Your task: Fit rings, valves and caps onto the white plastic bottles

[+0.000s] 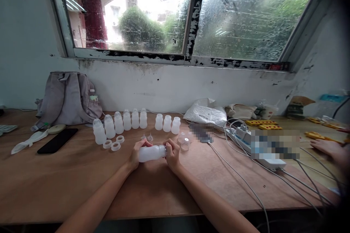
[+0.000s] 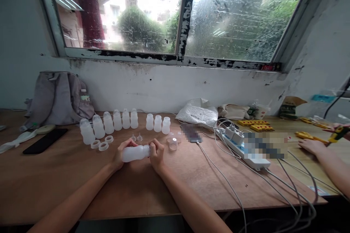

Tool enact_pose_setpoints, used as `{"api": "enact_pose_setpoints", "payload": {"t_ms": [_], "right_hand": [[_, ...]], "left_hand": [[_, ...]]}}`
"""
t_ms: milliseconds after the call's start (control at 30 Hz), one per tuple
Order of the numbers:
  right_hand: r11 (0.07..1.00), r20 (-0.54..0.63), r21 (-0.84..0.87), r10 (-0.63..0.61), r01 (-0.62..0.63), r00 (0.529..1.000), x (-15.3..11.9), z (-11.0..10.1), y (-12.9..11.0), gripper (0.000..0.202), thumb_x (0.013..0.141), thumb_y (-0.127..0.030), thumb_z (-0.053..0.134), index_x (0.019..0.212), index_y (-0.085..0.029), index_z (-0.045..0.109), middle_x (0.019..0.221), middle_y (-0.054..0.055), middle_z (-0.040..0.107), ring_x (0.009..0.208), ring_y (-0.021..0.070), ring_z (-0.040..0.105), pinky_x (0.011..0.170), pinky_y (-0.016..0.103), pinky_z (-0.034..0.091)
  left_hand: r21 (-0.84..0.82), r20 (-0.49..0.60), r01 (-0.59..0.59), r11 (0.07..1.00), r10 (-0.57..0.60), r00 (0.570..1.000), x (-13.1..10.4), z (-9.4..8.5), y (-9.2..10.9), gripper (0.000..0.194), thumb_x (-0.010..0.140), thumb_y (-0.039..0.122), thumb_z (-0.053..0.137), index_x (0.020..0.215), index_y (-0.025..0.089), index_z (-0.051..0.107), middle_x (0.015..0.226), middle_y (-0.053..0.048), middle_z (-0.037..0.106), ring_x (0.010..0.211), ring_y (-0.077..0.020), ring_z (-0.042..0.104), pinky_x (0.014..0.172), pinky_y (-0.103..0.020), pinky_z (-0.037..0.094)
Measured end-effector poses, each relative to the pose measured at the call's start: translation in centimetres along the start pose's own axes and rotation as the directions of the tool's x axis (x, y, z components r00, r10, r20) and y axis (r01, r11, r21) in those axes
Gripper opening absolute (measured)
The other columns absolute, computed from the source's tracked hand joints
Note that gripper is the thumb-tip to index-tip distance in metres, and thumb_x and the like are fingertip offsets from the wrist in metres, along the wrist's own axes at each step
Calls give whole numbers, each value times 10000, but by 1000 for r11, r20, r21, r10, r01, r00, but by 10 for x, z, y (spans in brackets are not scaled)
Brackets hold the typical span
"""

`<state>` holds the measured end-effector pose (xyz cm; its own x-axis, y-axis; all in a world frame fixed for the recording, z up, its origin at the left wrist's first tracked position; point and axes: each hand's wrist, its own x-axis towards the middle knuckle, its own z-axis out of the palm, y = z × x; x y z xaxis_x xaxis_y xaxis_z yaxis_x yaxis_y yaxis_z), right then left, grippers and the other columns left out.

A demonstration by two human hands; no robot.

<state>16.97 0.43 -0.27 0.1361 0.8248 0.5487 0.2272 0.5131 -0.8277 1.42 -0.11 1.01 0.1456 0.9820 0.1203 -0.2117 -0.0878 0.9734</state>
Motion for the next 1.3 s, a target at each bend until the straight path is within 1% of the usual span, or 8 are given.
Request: {"api": "enact_pose_setpoints", "payload": {"t_ms": [100,367,500,633,867,1067,1200,1300], "right_hand": [[1000,-23,-1,-13,13,1000,-1,1,-1,275,758,-345,333,572,-189,462,483,-18,438,442,109,426,399,214,326],[999,-74,-25,-24,22,997,-2,3,-1,316,791,-380,314,585,-190,461,525,-4,459,477,120,442,429,227,342],[1000,-86,-11,-1,0,996,-1,5,1,308,795,-388,325,602,-190,462,539,-9,451,482,120,440,431,228,348],[1000,-97,-1,22,-23,995,1,5,4,308,799,-392,332,586,-195,434,526,-19,418,475,114,421,423,224,340],[999,-104,29,16,-13,994,-1,5,0,301,814,-386,333,589,-200,406,543,-23,404,469,109,405,412,223,333],[999,-115,38,18,-13,993,-1,8,0,264,824,-347,330,617,-200,403,563,-32,396,479,102,392,424,214,319],[999,-47,-44,24,-26,999,5,6,5,269,820,-325,345,589,-198,394,550,-38,393,521,106,391,478,215,320],[996,33,-51,75,-73,997,10,6,9,267,807,-337,374,585,-195,419,555,-36,430,525,105,409,481,214,325]], "left_hand": [[-8,-11,-32,999,32,999,0,1,-1,394,767,472,399,629,141,561,642,-28,598,545,-128,514,492,-222,367],[76,-34,-77,994,80,996,-3,3,-2,388,783,453,363,649,154,570,685,-28,609,589,-147,518,528,-240,383],[143,-72,-160,977,171,983,-6,6,-3,382,800,416,339,643,164,579,720,-32,615,638,-159,518,568,-254,384],[221,-49,-269,937,287,957,-9,8,-1,341,803,353,351,621,168,573,719,-28,615,681,-160,509,620,-255,371],[174,-16,-255,951,262,965,-10,8,-2,301,794,358,371,665,166,565,657,-16,601,572,-138,483,530,-238,335],[266,-37,-316,911,337,941,-10,6,-5,326,806,369,360,691,156,579,658,-21,584,563,-131,469,523,-233,326],[387,-12,-359,849,395,919,-7,1,1,333,815,346,351,693,147,589,643,-15,562,579,-128,466,541,-228,333],[457,3,-359,814,402,916,-2,-6,5,319,804,339,372,679,143,591,628,-10,556,583,-128,473,538,-222,340]]}}
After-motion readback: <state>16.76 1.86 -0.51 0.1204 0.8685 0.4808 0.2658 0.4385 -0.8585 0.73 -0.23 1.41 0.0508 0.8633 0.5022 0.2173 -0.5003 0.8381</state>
